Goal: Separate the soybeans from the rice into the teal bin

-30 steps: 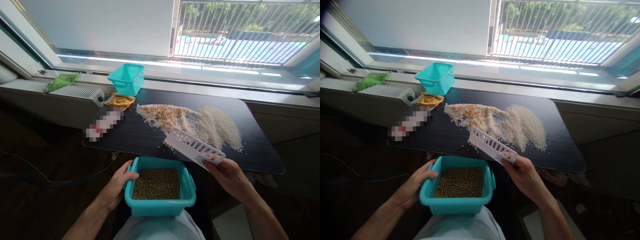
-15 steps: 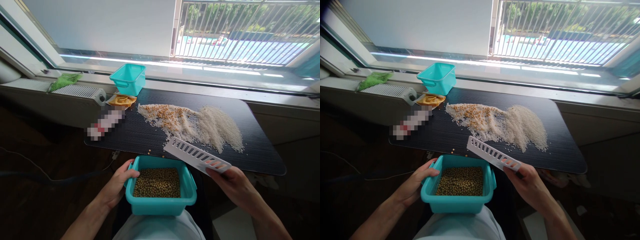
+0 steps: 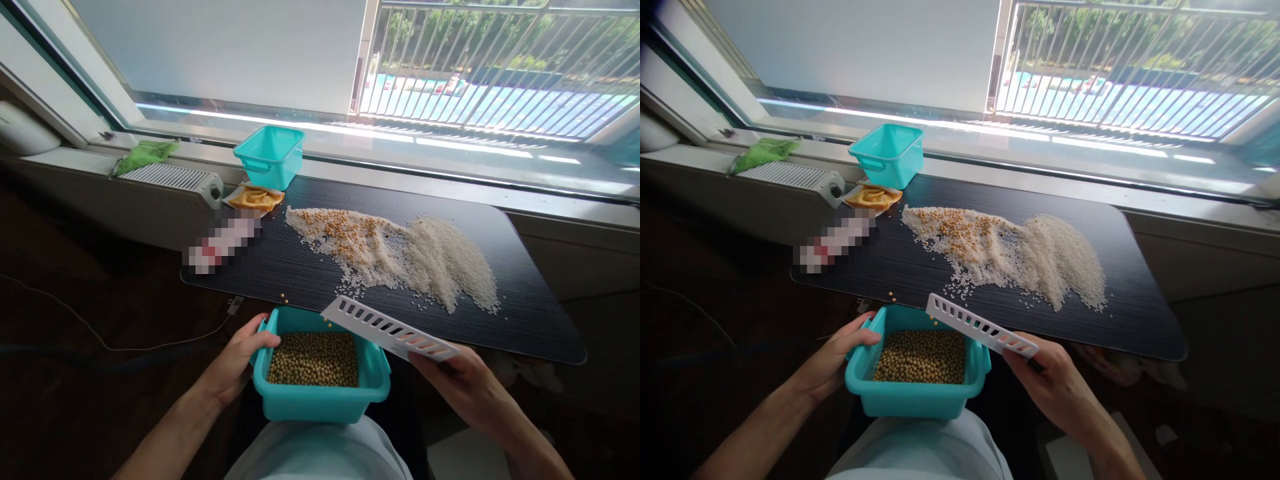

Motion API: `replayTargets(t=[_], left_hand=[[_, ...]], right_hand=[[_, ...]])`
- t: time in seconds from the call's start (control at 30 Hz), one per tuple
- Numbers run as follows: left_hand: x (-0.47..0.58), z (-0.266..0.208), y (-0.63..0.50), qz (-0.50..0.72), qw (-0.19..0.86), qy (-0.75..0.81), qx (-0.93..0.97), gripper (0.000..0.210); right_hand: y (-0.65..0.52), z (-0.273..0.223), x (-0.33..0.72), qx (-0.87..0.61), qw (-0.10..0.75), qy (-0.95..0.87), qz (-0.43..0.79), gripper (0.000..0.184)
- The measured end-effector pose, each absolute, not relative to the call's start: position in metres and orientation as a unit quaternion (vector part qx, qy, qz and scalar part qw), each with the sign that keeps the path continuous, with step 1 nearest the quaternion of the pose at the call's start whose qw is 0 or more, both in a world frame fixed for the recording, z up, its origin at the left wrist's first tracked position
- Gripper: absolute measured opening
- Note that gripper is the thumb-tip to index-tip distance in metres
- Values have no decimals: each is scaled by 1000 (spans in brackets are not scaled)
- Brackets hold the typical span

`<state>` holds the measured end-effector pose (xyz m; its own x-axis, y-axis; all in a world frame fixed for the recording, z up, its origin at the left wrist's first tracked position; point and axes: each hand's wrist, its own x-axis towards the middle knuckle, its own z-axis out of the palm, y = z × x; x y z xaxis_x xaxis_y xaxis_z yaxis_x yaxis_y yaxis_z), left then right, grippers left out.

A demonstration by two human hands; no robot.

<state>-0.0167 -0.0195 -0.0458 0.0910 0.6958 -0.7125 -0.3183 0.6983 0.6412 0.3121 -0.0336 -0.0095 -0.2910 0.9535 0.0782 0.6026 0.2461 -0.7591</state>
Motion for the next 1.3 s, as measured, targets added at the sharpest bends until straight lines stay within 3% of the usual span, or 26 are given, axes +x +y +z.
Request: replayTargets(t=[0.3, 0.5, 0.73, 0.97, 1.07, 1.3], left_hand=[[-49, -41, -21, 387, 673, 610, 157, 58], [-69, -34, -29, 381, 663, 619, 176, 68], [-45, -36, -28, 348, 689, 608, 184, 72], [-11, -48, -22, 337, 703, 604, 165, 53], [-4, -49, -22, 327, 704, 608, 170, 48], [8, -44, -23, 319, 703, 615, 159, 58]], right_hand=[[22, -15, 224, -443, 277, -794, 311, 29], [18, -10, 214, -375, 223, -829, 351, 28], [-23, -27, 257, -499, 306, -749, 311, 25], [-32, -40, 302, -623, 374, -650, 221, 21], [-27, -40, 322, -656, 382, -622, 192, 21], [-6, -38, 346, -683, 381, -605, 148, 23]])
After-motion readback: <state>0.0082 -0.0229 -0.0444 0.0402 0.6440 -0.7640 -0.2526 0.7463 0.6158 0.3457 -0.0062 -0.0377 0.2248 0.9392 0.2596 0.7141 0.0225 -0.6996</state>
